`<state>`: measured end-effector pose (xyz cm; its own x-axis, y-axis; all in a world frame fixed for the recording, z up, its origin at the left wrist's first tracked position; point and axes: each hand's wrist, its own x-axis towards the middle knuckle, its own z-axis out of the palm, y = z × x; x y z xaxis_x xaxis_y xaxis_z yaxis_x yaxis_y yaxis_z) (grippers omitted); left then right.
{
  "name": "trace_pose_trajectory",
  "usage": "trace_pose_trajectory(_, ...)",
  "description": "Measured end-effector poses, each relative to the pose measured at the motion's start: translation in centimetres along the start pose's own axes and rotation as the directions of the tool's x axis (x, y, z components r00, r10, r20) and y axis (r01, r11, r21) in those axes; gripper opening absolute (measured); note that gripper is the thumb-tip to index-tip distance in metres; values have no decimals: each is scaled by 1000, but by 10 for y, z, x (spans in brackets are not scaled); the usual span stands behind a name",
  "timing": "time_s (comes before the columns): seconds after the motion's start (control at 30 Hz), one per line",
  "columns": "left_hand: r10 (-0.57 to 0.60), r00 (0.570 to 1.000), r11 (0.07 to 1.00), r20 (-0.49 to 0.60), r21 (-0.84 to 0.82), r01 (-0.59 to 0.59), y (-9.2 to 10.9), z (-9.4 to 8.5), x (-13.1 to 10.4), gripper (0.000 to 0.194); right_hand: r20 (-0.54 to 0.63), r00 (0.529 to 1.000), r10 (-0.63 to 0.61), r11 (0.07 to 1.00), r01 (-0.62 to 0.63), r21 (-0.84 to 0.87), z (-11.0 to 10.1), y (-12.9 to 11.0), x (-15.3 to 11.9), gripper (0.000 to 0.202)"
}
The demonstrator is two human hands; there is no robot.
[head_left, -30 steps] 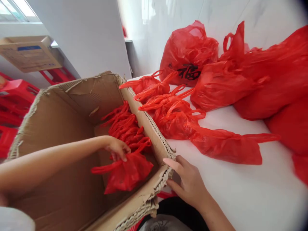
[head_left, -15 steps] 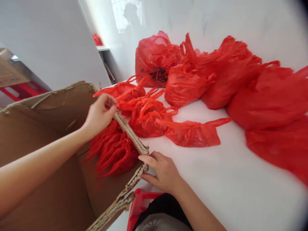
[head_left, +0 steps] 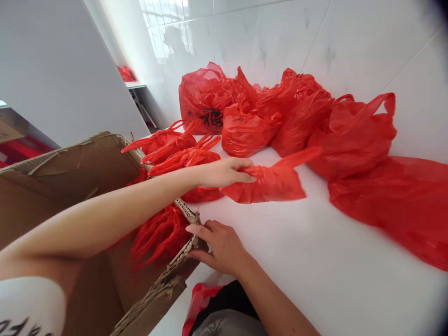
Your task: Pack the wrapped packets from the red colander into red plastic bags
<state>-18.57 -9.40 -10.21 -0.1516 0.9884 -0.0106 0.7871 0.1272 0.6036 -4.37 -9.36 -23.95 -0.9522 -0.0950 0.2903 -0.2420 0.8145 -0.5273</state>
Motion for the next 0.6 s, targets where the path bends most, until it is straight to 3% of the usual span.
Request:
trace_pose_trajectory(0.03,-18,1000,997,-8,-81,17,1,-14,-21,28,2,1000,-6,1000,6,20,-1,0,0,51)
trace_pose_trajectory(0.1,-250,964,879,-95,-440,185,-5,-41,-71,37,-5,1000,-25,998,26,62,-2,2,0,50)
trace_pose_trajectory(0.13,-410,903,788,-126,-547,282,-13,-53,-99,47,-7,999,-33,996,33,77,-2,2,1,50)
trace_pose_trajectory(0.2,-670,724,628,-166,-646,433,-37,-68,-154,69,-8,999,-38,995,39,90,-1,4,1,49)
trace_pose_trajectory(0.23,-767,624,542,-147,-669,509,-51,-71,-180,77,-6,999,-39,995,39,90,0,4,0,48)
trace_pose_trajectory(0.27,-820,568,452,-61,-678,579,-65,-70,-202,83,-4,999,-39,995,39,88,0,5,0,48)
trace_pose_trajectory(0.33,-841,500,256,205,-664,703,-89,-56,-234,83,-4,999,-47,995,47,93,1,6,0,46)
trace_pose_trajectory(0.43,-654,472,71,591,-573,817,-115,-11,-248,67,-3,999,-53,992,53,112,2,6,0,43)
trace_pose_trajectory(0.5,-548,476,48,688,-542,839,-128,27,-241,59,6,999,-48,991,47,125,1,6,1,43)
trace_pose_trajectory(0.6,-524,494,98,694,-527,844,-146,79,-224,59,17,999,-44,991,42,129,0,5,1,43)
